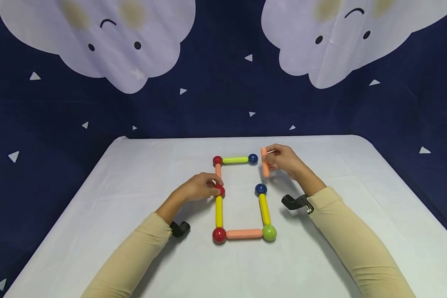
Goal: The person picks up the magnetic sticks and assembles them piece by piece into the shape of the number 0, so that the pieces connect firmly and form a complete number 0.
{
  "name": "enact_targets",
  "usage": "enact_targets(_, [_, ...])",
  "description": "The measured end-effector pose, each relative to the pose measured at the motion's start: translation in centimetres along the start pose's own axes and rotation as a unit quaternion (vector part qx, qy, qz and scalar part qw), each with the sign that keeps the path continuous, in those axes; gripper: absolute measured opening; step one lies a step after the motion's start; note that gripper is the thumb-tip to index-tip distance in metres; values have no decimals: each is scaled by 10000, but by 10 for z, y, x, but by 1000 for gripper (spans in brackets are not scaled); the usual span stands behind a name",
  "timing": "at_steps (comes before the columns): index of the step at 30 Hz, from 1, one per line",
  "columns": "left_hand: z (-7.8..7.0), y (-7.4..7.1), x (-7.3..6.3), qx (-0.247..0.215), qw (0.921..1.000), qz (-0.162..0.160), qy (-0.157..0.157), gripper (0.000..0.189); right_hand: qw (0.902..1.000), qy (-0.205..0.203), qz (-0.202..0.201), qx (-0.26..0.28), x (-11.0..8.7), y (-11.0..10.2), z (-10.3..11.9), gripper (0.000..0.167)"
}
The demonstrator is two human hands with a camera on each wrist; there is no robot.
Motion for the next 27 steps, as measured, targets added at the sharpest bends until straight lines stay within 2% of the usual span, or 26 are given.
enact_targets(9, [0,2,1,13,9999,18,-142,18,9995,-60,-218,228,-2,1,9,47])
enact_targets(15, [3,-2,-3,32,9999,-78,-60,19,9990,-152,-381,156,-3,9,9,45])
enact_targets(22, [6,-2,-3,-20,9999,-109,-112,20,9996,-98,-84,-232,0,26,-1,45])
enact_targets(27, [5,-1,-1,-36,9999,-97,-66,21,9993,67,-121,-343,0,28,-6,44])
Point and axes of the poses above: each hand's wrist, its own x-axis towards the middle knuckle, its own y-axis out of the palm, z = x × y, the point moved 8 cm from there along x, towards the middle knuckle, and after that the axes turned 1 degree about y, right-handed, at the moved point
